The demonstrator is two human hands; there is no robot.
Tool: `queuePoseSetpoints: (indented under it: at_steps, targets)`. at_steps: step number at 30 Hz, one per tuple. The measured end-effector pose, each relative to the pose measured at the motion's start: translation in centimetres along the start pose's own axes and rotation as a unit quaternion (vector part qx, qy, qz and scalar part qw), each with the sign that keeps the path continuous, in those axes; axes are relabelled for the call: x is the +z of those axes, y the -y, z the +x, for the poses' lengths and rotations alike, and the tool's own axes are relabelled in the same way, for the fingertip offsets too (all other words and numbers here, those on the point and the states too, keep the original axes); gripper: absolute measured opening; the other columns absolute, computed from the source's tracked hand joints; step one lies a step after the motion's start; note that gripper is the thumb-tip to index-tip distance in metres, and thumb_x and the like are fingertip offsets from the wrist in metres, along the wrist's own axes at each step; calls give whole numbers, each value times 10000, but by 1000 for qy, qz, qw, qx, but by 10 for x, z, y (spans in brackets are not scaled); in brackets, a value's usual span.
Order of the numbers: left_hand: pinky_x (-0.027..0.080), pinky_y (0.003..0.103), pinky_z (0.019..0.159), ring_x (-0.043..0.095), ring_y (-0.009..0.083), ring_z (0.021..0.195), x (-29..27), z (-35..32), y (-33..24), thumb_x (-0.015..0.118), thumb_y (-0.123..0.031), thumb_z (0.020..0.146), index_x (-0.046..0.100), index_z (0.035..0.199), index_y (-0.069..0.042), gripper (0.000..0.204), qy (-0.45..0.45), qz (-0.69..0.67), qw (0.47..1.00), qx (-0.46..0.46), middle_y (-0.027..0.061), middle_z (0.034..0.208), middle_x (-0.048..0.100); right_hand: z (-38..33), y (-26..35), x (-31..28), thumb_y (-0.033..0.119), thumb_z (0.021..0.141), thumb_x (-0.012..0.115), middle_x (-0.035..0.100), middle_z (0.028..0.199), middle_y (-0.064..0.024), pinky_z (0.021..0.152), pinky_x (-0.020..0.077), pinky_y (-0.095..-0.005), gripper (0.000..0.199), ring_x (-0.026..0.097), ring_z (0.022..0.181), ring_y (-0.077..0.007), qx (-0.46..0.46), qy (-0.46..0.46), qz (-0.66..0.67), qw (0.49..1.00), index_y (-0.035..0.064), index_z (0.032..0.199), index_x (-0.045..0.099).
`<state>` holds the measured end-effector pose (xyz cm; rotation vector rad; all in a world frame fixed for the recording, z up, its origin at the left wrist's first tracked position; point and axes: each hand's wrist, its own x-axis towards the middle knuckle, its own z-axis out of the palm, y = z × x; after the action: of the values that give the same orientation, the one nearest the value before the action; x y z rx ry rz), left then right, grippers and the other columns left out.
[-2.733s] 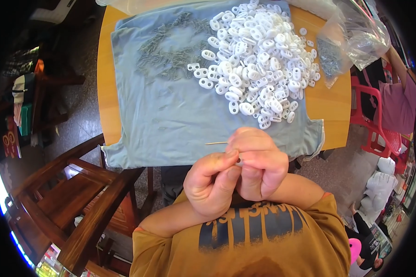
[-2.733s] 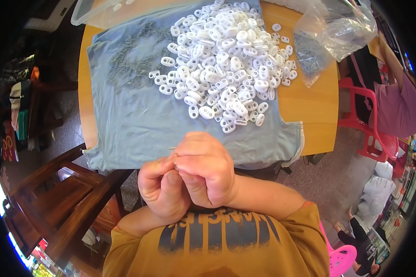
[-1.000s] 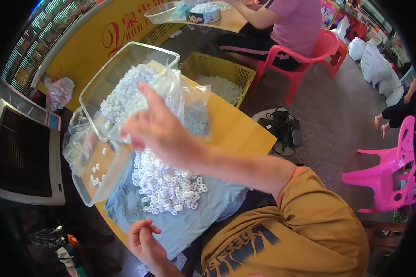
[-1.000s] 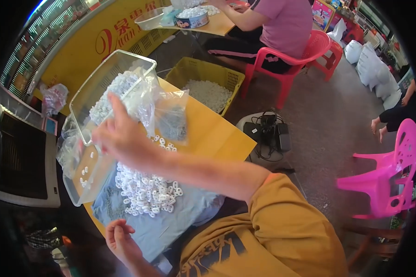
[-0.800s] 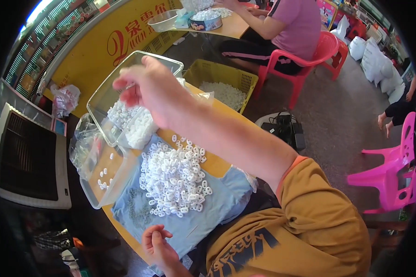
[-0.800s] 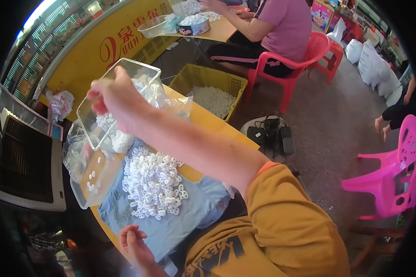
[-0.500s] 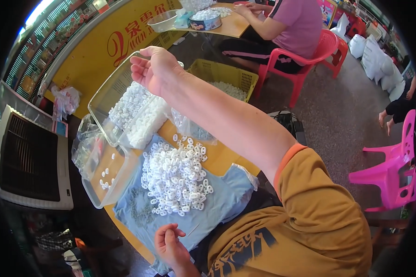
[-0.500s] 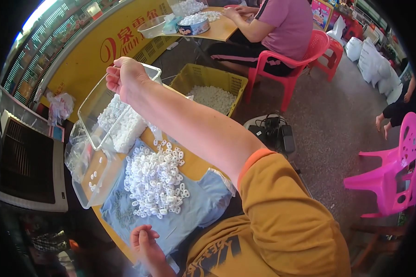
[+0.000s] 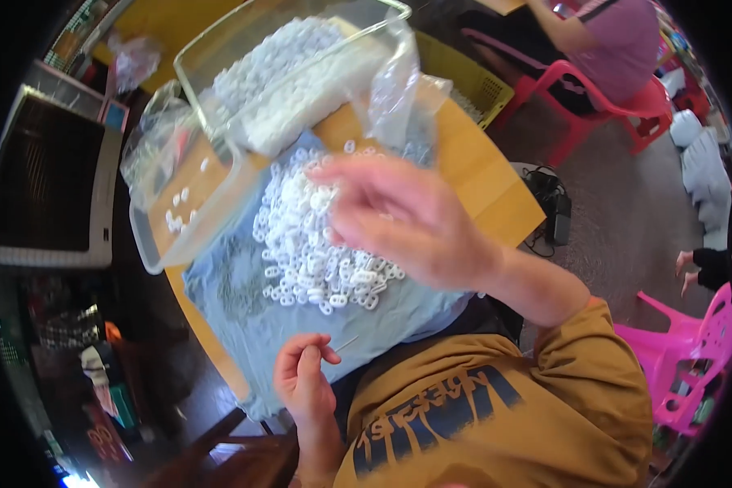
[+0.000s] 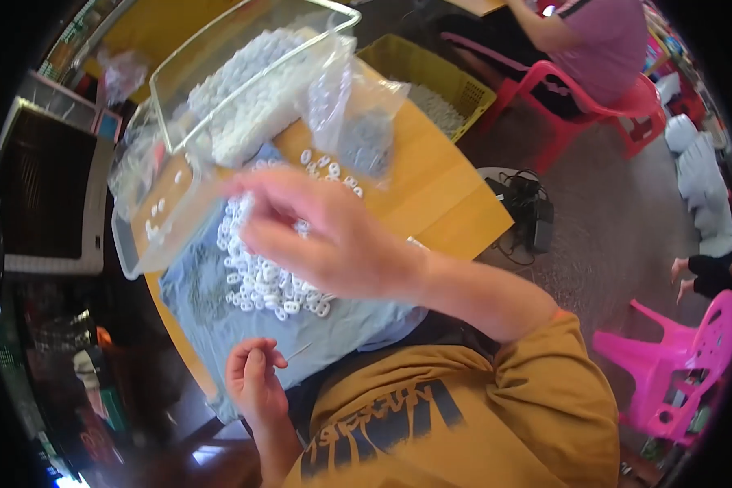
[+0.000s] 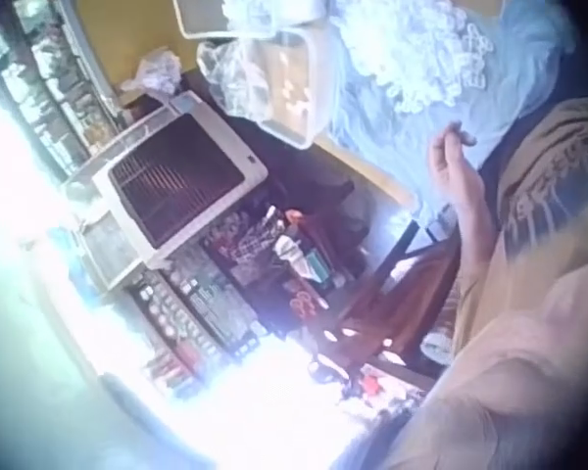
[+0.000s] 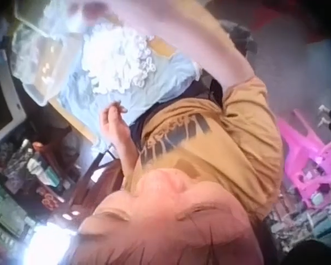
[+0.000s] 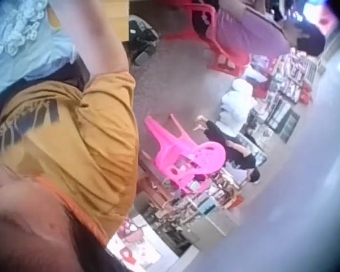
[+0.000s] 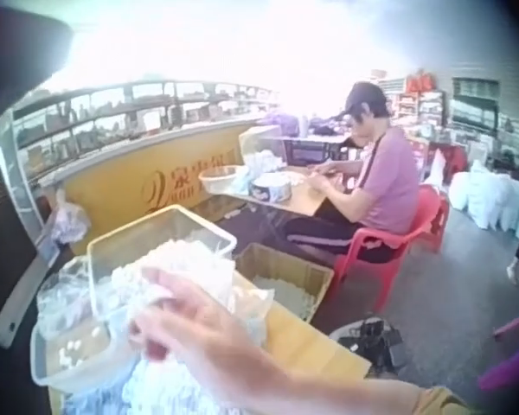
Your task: Assembling small white plastic components with metal springs using a thin metal pin tool.
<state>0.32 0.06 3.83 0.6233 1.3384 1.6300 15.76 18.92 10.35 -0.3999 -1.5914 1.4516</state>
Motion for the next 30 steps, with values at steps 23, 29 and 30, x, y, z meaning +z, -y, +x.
queuePoseSetpoints:
  at_steps: [23,29,30]
  targets:
    - [441,310,684,550,241,771,44,43,20,643,18,742,644,981,-24,243,92,498,827,244,115,947,583,-99,-61,-24,-34,779,597,588,700,-75,562,409,-288,140,532,594,-194,24,-49,-279,959,1,914,614]
    - [398,329,682,493,215,723,50,53,20,683,-38,704,658,985,-60,283,128,594,745,276,93,1021,558,-98,-63,-24,-64,744,601,584,682,-95,540,416,-318,171,554,579,-246,1,-59,-282,958,3,902,608]
    - [413,329,701,510,231,785,49,51,18,663,-35,726,650,983,-44,257,125,600,745,263,110,1005,559,-97,-63,-24,-63,742,603,583,681,-95,541,419,-319,172,556,581,-247,0,-57,-280,958,5,900,608]
